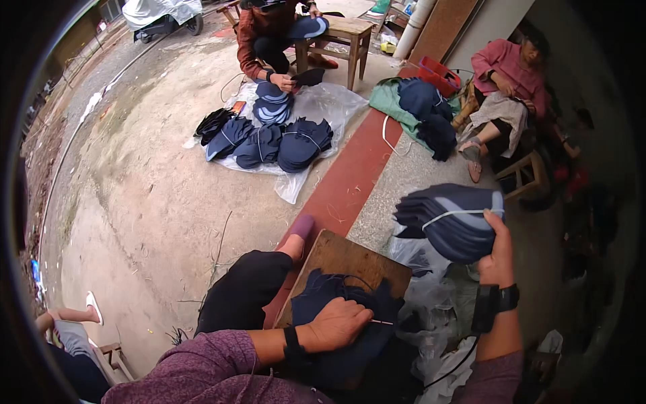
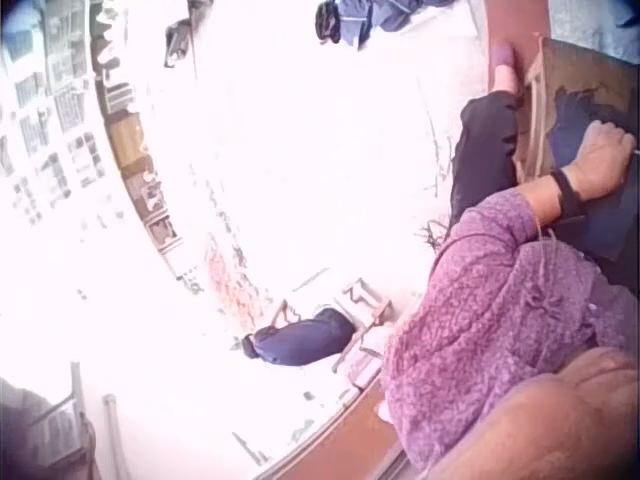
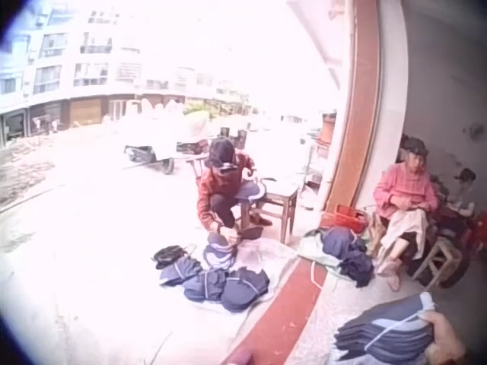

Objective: The recorder is hand-stitching a dark-colored shoe upper component using a needle and thread, then organizing finished components into a large plastic bag.

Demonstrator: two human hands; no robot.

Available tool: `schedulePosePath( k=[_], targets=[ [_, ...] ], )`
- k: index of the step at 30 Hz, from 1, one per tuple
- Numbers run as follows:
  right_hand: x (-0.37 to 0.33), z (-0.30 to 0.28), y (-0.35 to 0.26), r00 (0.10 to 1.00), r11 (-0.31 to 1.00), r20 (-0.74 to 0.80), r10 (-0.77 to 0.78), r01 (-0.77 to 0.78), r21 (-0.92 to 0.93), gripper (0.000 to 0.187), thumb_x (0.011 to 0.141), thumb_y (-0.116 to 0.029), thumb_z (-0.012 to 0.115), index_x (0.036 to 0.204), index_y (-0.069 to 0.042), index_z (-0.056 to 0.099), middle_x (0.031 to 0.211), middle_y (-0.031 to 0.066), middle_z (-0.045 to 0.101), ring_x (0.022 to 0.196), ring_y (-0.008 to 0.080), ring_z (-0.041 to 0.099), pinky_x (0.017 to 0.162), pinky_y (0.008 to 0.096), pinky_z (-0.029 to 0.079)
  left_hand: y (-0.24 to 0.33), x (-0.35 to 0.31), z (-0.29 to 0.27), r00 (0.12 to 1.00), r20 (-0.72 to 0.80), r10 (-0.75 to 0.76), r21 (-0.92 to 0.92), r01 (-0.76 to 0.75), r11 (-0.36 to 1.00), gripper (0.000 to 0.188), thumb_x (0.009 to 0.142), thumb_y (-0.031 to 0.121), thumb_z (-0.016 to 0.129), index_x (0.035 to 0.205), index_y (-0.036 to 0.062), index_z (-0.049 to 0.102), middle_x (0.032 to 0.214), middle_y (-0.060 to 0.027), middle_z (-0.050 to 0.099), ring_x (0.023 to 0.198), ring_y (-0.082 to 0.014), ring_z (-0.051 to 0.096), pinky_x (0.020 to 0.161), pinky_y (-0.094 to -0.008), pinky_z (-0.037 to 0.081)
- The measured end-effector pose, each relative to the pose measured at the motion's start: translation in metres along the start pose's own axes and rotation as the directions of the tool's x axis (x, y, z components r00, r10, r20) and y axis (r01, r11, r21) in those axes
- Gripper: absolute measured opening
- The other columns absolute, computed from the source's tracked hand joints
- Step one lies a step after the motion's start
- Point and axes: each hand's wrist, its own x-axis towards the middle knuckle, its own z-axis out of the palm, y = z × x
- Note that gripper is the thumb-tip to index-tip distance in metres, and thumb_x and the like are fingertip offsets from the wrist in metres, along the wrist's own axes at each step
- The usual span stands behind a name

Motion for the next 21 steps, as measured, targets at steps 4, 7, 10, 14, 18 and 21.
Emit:
schedulePosePath(
  k=[4,7,10,14,18,21],
  targets=[
    [0.074,0.109,-0.035,0.947,0.987,0.294,-0.131,0.095,0.133,0.035,0.085,-0.019,0.067,0.116,-0.005,0.060,0.114,0.0105,0.065,0.100,0.0237,0.064,0.092,0.0382,0.051,-0.001,0.002,0.000,1.000,0.016,0.013,-0.001,-0.013,1.000,0.016,0.080,0.015,0.058,0.094,0.0104,0.056,0.080,-0.0052,0.055,0.079,-0.0232,0.057,0.069,-0.0361,0.041],
    [0.120,0.153,-0.039,0.943,0.971,0.283,-0.176,0.120,0.206,0.054,0.086,-0.025,0.068,0.129,0.000,0.048,0.128,0.0132,0.052,0.121,0.0324,0.050,0.096,0.0488,0.045,0.001,0.007,0.004,0.999,0.036,0.032,-0.016,-0.032,0.999,0.018,0.079,0.015,0.058,0.097,0.0101,0.057,0.081,-0.0055,0.055,0.080,-0.0232,0.057,0.070,-0.0358,0.041],
    [0.108,0.162,-0.014,0.932,0.983,0.312,-0.183,0.178,0.042,0.068,0.085,-0.023,0.070,0.136,0.005,0.034,0.139,0.0166,0.034,0.128,0.0468,0.039,0.099,0.0556,0.040,0.000,0.005,0.001,0.999,0.046,0.008,-0.013,-0.008,1.000,0.020,0.079,0.014,0.058,0.098,0.0100,0.057,0.082,-0.0057,0.056,0.081,-0.0233,0.057,0.071,-0.0357,0.041],
    [0.084,0.079,0.003,0.885,0.982,0.436,-0.163,0.190,-0.018,0.029,0.091,-0.014,0.061,0.114,0.000,0.051,0.111,0.0101,0.055,0.103,0.0326,0.061,0.083,0.0424,0.052,0.002,0.003,-0.001,0.997,0.075,0.003,0.019,-0.005,1.000,0.022,0.078,0.014,0.059,0.099,0.0099,0.057,0.083,-0.0049,0.056,0.081,-0.0227,0.057,0.071,-0.0353,0.040],
    [0.036,-0.048,0.039,0.947,0.977,0.311,-0.082,0.138,-0.161,0.013,0.092,-0.014,0.059,0.100,-0.003,0.057,0.091,0.0051,0.060,0.088,0.0212,0.065,0.075,0.0318,0.053,0.002,-0.001,-0.002,0.996,0.085,-0.013,0.066,0.008,0.998,0.022,0.080,0.015,0.061,0.101,0.0095,0.057,0.084,-0.0037,0.056,0.083,-0.0211,0.057,0.070,-0.0350,0.040],
    [-0.003,-0.174,0.076,0.998,0.959,0.038,-0.058,0.066,-0.274,0.009,0.093,-0.015,0.058,0.095,-0.007,0.058,0.087,0.0025,0.060,0.080,0.0168,0.065,0.069,0.0266,0.052,0.006,0.003,0.000,0.998,0.060,0.031,0.084,-0.036,0.996,0.020,0.081,0.015,0.062,0.099,0.0094,0.057,0.084,-0.0034,0.057,0.081,-0.0209,0.057,0.069,-0.0352,0.039]
  ],
)
